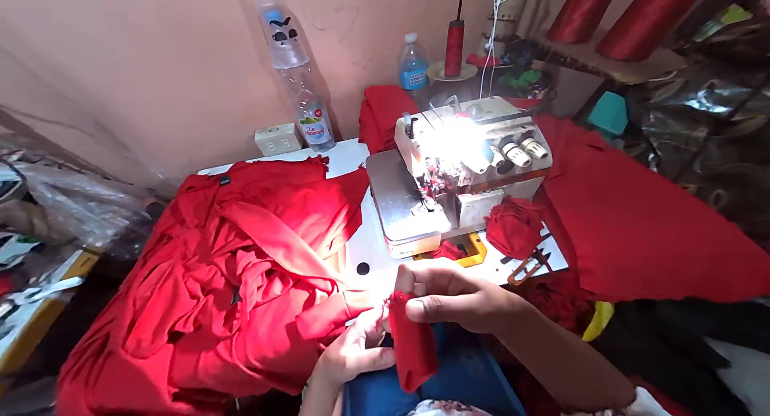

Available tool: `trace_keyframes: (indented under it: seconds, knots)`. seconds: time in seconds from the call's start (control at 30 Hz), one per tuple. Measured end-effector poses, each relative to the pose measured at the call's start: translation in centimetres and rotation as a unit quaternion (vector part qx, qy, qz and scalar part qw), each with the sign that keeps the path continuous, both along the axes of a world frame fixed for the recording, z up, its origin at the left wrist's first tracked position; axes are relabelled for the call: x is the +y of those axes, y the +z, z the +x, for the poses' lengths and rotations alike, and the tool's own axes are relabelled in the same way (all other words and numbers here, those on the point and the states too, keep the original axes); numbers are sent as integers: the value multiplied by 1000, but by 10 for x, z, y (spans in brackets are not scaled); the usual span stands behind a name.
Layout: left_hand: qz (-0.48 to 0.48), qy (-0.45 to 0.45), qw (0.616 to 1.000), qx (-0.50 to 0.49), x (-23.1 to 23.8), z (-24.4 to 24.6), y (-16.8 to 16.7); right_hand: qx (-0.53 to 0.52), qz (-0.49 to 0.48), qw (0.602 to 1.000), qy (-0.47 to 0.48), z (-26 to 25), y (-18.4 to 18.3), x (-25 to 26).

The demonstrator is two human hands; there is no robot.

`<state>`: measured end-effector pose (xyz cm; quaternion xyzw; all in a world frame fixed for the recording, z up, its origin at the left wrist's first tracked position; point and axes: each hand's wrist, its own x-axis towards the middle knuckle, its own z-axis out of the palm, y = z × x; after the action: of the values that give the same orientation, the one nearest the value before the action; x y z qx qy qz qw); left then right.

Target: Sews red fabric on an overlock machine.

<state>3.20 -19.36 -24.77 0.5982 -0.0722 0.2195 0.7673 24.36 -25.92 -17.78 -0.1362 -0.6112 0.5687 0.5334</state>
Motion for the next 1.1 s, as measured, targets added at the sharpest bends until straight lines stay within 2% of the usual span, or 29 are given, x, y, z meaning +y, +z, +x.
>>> trace_keyframes:
  seconds: [0.13,0.3,0.4,0.47,0.53,0.57,0.6,0.67,0.73,0.8,0.87,0.93,1.03,1.1]
  knots:
    - [27,27,994,-103,15,-5,-4,-4,-3,1000,-4,0,-3,2]
    - [132,112,981,-92,19,-13,10,-74,30,995,-53,-4,-3,1]
    - [113,142,974,-133,8,-27,23,-114,45,991,-48,-11,-14,-5]
    - [113,95,982,-114,-1,-42,25,-134,56,989,-20,-20,-21,-9]
    - [160,118,980,-28,-6,-59,21,-151,42,988,-3,-26,-29,-4]
    - [187,184,964,37,-9,-70,19,-162,18,987,-13,-27,-34,2]
    - [217,276,930,105,-14,-77,17,-175,-10,984,-35,-28,-39,10]
    - [276,427,840,189,-19,-79,15,-221,-59,967,-109,-33,-46,28]
    - [333,526,747,233,-16,-75,16,-329,-52,921,-202,-40,-50,39]
    - [382,569,661,305,-12,-68,18,-405,-43,876,-258,-47,-60,47]
    - [386,560,637,363,-8,-66,16,-415,-53,867,-272,-52,-78,54]
    - [375,548,643,381,-5,-66,10,-409,-75,867,-273,-53,-90,55]
    - [390,574,635,340,-6,-66,5,-365,-76,878,-301,-52,-91,50]
    - [411,598,622,294,-11,-65,5,-321,-28,883,-341,-53,-93,46]
